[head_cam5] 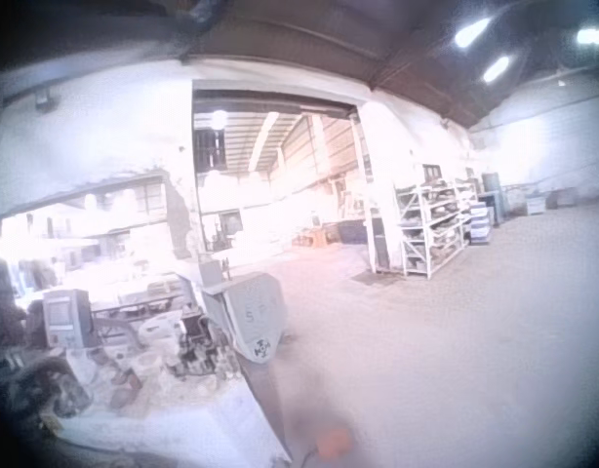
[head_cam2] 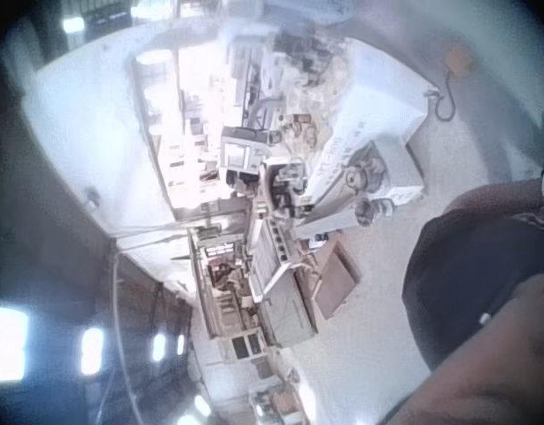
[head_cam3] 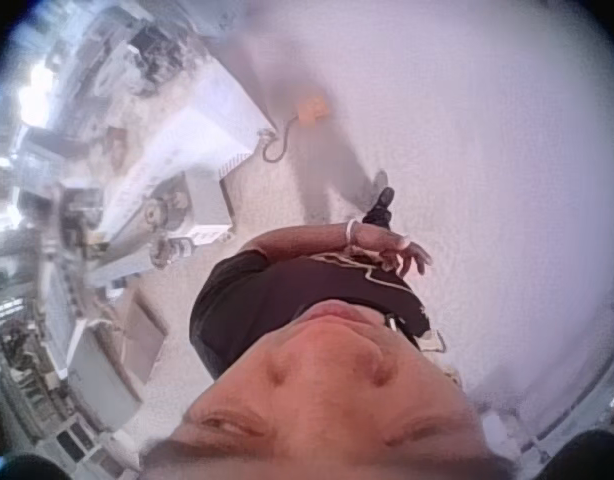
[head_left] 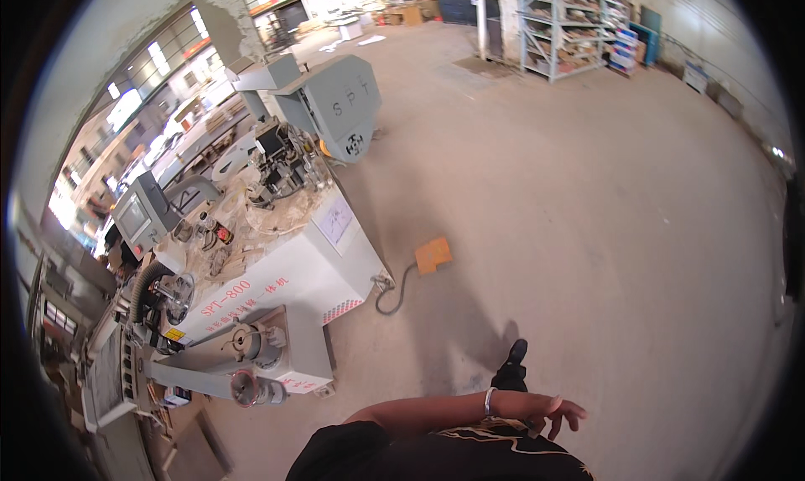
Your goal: The person wipes multiple flat wooden panels with a cloth, then uses a small blue scraper to remove residue from the edges. They handle each panel one at a time, flip them over, and stack them on the floor.
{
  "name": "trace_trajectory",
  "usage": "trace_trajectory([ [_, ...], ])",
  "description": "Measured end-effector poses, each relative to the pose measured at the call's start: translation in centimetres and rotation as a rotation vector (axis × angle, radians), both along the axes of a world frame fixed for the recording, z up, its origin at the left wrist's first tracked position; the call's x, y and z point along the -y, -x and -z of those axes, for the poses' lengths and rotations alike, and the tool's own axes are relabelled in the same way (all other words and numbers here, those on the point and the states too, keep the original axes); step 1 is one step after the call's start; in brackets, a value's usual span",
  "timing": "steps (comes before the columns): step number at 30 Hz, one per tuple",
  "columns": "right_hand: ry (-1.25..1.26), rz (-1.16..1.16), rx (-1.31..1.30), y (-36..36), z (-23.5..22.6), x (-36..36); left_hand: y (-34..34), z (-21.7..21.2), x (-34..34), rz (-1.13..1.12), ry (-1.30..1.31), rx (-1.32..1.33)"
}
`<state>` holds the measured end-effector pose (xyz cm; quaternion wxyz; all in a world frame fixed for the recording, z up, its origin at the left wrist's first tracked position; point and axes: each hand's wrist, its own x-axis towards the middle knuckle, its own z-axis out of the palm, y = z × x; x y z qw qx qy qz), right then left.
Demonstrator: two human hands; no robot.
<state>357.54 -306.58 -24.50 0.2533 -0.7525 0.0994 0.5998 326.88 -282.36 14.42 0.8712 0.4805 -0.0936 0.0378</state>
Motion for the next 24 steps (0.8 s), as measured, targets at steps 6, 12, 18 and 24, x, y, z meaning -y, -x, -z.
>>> trace_trajectory([
  [6,-0.043,-0.209,-0.006,-8.2,4.1,-27.6,-0.5,3.3,-21.0,-0.442,0.247,-0.040],
  [12,-0.621,0.342,-0.014,-16.7,-4.1,-70.1,11.9,10.6,-38.1,-2.172,0.008,-0.386],
  [18,-0.863,-0.236,0.191,-13.7,-13.1,-97.9,25.4,12.9,-44.7,-3.206,-0.507,-1.485],
  [24,-0.485,0.027,-0.106,-6.4,-5.9,-100.5,32.0,3.6,-59.3,-3.591,-1.064,-1.656],
])
